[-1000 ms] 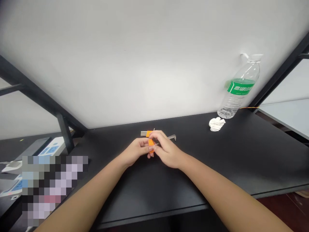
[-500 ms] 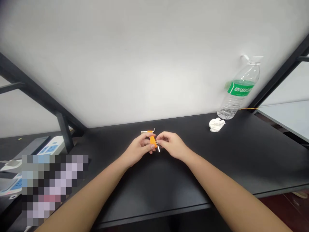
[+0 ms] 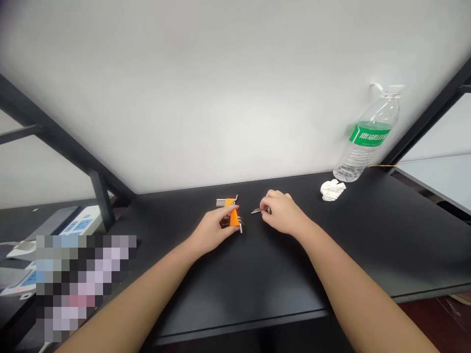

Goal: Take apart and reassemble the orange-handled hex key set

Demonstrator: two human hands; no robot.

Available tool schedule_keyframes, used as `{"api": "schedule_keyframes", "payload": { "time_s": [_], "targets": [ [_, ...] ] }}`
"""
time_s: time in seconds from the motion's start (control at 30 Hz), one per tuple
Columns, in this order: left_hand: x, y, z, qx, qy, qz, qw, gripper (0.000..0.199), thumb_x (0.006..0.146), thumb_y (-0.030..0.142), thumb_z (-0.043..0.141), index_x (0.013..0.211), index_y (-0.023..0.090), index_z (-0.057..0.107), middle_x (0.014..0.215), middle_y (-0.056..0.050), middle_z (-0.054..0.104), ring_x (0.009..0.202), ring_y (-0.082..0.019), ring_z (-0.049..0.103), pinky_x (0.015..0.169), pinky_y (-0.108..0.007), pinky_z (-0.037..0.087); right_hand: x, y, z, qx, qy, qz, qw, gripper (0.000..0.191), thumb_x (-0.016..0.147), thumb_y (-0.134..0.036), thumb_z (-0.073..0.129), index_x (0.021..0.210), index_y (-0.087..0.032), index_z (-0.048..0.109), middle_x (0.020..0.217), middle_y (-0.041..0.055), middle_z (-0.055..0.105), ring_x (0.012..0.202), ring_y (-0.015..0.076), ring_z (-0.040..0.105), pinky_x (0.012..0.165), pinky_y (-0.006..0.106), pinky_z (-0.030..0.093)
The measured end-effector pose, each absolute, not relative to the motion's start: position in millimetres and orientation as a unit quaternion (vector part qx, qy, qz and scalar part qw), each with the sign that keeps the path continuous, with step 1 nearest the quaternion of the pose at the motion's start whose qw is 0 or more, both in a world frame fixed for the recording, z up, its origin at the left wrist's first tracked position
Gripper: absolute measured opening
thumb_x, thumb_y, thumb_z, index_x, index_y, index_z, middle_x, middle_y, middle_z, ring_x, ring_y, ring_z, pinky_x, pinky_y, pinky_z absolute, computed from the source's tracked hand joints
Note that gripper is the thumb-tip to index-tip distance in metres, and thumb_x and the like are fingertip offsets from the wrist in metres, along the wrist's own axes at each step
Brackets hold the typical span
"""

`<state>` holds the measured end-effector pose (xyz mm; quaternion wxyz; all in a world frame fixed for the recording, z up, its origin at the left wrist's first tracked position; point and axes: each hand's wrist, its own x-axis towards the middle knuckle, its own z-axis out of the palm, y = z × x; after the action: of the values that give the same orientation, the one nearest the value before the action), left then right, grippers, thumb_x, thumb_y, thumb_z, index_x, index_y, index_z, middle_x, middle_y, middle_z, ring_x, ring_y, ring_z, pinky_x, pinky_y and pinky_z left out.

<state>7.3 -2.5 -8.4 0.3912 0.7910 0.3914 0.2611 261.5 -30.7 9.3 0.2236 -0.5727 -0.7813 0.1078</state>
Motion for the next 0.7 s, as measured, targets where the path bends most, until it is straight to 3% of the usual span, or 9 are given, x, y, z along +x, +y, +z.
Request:
{"api": "schedule_keyframes", "payload": {
  "time_s": [0.13,0.23,0.7],
  "targets": [
    [7.3,-3.3,-7.8,0.798,0.39,0.249,0.386,0.052,0.082,0.029,0.075,0.133,0.025,0.063,0.116,-0.004,0.072,0.102,-0.023,0.07,0.096,-0.037,0.055,264.2,-28.1,4.0,-0.584,-0.796,0.093,0.133,0.016,0.09,-0.019,0.058,0.097,-0.023,0.071,0.105,0.0075,0.064,0.101,0.0234,0.058,0.089,0.039,0.04],
    [7.4,-4.0,-7.9,0.802,0.388,0.253,0.377,0.052,0.083,0.028,0.074,0.134,0.026,0.062,0.117,-0.004,0.072,0.103,-0.023,0.069,0.096,-0.036,0.055,259.6,-27.6,2.2,-0.592,-0.795,0.09,0.098,0.015,0.089,-0.014,0.056,0.091,-0.021,0.07,0.103,0.008,0.064,0.098,0.0227,0.058,0.084,0.036,0.04],
    [8.0,-4.9,-6.8,0.807,0.38,0.241,0.383,0.052,0.084,0.028,0.072,0.135,0.027,0.061,0.121,-0.006,0.07,0.106,-0.025,0.068,0.097,-0.037,0.054,259.4,-26.2,-1.4,-0.607,-0.782,0.069,0.122,0.017,0.091,-0.015,0.054,0.095,-0.021,0.068,0.103,0.0068,0.065,0.099,0.0221,0.059,0.086,0.037,0.04]
  ]
}}
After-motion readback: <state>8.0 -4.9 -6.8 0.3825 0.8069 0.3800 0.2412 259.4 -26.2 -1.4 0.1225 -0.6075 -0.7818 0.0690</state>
